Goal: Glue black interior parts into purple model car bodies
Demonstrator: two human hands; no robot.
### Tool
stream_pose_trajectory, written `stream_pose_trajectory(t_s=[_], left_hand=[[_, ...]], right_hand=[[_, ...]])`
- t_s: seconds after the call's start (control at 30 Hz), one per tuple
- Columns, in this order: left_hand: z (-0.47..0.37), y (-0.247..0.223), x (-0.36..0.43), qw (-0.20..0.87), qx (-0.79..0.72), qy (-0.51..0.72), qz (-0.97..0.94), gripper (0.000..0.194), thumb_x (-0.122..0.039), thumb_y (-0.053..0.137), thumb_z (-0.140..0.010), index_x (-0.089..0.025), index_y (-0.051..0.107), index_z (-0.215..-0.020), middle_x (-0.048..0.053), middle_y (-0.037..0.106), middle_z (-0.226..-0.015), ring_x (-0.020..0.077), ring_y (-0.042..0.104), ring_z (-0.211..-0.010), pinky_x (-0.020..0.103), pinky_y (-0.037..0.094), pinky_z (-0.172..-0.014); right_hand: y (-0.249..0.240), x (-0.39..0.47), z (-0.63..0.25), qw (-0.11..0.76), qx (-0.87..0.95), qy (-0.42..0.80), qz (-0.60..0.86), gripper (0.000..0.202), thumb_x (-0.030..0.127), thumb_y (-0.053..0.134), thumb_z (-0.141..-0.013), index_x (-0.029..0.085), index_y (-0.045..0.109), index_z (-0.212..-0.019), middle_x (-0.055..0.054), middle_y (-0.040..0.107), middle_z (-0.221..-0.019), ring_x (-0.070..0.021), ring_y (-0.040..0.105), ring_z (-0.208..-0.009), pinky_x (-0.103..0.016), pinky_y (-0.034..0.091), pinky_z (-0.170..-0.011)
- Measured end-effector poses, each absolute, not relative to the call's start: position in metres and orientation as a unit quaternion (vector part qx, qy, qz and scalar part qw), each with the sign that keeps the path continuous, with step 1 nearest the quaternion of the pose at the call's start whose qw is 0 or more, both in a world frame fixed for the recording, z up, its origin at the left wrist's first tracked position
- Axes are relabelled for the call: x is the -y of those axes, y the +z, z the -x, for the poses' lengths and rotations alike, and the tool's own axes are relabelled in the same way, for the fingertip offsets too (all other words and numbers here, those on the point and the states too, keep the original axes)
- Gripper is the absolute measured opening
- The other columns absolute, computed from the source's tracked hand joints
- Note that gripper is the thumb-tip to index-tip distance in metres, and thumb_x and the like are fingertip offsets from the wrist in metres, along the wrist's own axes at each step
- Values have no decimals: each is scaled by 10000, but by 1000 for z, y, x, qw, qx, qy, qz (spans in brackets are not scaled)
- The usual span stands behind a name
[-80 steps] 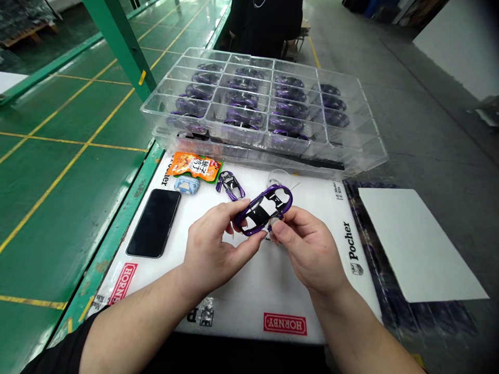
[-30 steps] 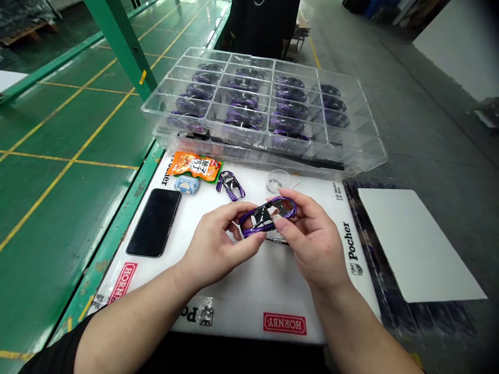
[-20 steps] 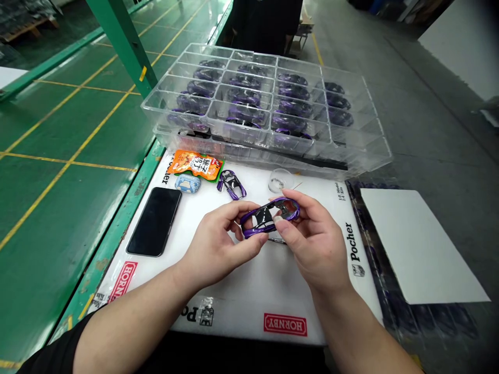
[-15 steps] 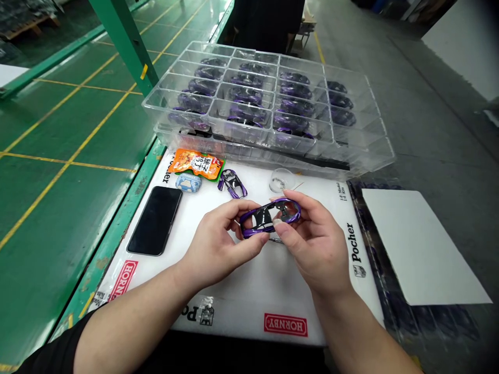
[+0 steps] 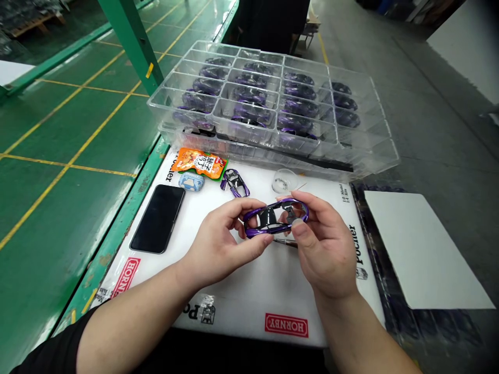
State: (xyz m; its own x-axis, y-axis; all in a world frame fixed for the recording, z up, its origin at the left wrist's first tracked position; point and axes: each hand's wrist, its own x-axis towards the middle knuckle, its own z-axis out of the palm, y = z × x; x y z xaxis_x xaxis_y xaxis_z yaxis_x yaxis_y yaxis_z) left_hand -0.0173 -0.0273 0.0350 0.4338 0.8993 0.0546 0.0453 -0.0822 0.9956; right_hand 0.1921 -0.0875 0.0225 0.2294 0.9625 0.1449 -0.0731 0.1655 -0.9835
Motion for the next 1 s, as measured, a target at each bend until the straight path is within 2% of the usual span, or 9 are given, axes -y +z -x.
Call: stream_pose_trajectory(t_s=[0.17,0.53,0.7,0.8,0.9,1.0], left_hand=[[18,34,27,561,-375,379,-633,485,-280,947,-885,-221,798,-1343,104,863,-1195,248,812,-986,369,643,-822],[16,36,29,530,-376,408,-642,424,-226,930,-890,-223,809,-1297,55,814,-1050,201,747,-885,342,633,-795],[18,28,29,512,-363,429,-649,502,-271,978,-892,-210,788,-1353,80,826,-1136,218,781,-939,345,647,-817],[20,25,28,457,-344,456,-682,533,-245,978,-906,-217,766,-1393,83,822,-1199,216,789,-967,343,647,-831],[21,27,27,362,-312,481,-735,532,-186,958,-922,-226,748,-1409,56,817,-1156,187,763,-936,320,629,-834],[22,29,25,278,-274,500,-773,515,-148,942,-939,-221,733,-1405,63,833,-1168,192,774,-975,316,628,-882]], right_hand=[[22,87,-192,617,456,427,478,395,432,910,-1080,436,813,-1463,-42,820,-1454,-283,803,-1252,-497,693,-1173],[22,88,-192,620,476,422,459,424,408,927,-1070,404,814,-1478,-48,816,-1477,-257,793,-1186,-436,707,-1085],[21,87,-193,632,492,412,435,437,375,924,-1072,376,808,-1493,-48,817,-1493,-241,792,-1148,-411,700,-1033],[23,86,-193,632,500,418,420,434,340,904,-1086,386,806,-1505,-35,809,-1524,-236,786,-1176,-397,679,-1040],[25,86,-192,634,500,418,417,379,325,851,-1122,377,818,-1497,-32,815,-1509,-233,777,-1182,-392,667,-1049],[27,86,-191,645,487,417,416,322,327,810,-1149,369,839,-1467,-32,834,-1457,-220,774,-1126,-380,671,-1017]])
